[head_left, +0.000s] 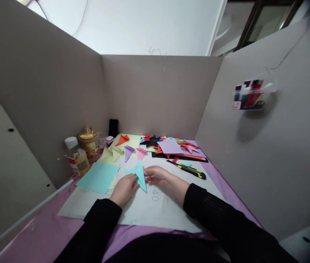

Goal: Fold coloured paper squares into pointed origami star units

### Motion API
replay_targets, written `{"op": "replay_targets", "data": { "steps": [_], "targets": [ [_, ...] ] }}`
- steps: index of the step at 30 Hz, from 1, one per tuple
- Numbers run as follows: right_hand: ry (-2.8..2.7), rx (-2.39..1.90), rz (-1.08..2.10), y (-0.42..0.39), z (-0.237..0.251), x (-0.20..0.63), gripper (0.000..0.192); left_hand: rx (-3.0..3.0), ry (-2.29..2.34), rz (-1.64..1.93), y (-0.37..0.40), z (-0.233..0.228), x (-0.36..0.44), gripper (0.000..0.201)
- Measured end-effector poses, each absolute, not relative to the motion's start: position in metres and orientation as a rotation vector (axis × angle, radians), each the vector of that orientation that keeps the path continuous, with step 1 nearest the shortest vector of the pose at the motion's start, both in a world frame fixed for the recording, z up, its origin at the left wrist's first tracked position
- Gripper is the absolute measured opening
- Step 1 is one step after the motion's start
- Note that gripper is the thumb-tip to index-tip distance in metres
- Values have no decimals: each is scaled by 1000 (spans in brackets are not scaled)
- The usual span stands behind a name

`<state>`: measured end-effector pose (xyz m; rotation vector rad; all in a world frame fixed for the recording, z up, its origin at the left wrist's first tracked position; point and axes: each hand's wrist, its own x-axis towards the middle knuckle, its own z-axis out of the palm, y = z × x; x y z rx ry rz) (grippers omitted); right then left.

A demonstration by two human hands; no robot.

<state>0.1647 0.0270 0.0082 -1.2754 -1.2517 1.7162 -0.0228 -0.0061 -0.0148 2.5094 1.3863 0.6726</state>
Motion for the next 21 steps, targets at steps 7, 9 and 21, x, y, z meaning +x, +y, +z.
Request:
{"op": "replay_targets", "data": {
  "steps": [7,9,21],
  "targets": [
    [-1436,-1342,1445,30,-20,151,26,2257,1418,914,-5,-20,-25,20],
    [-1398,-1263,1409,29,-26,152,29,2210,1437,1102,-5,-18,-23,24],
    [-823,-943,1150,32,-25,172,35,1275,1019,865,28,-7,37,33]
  ]
}}
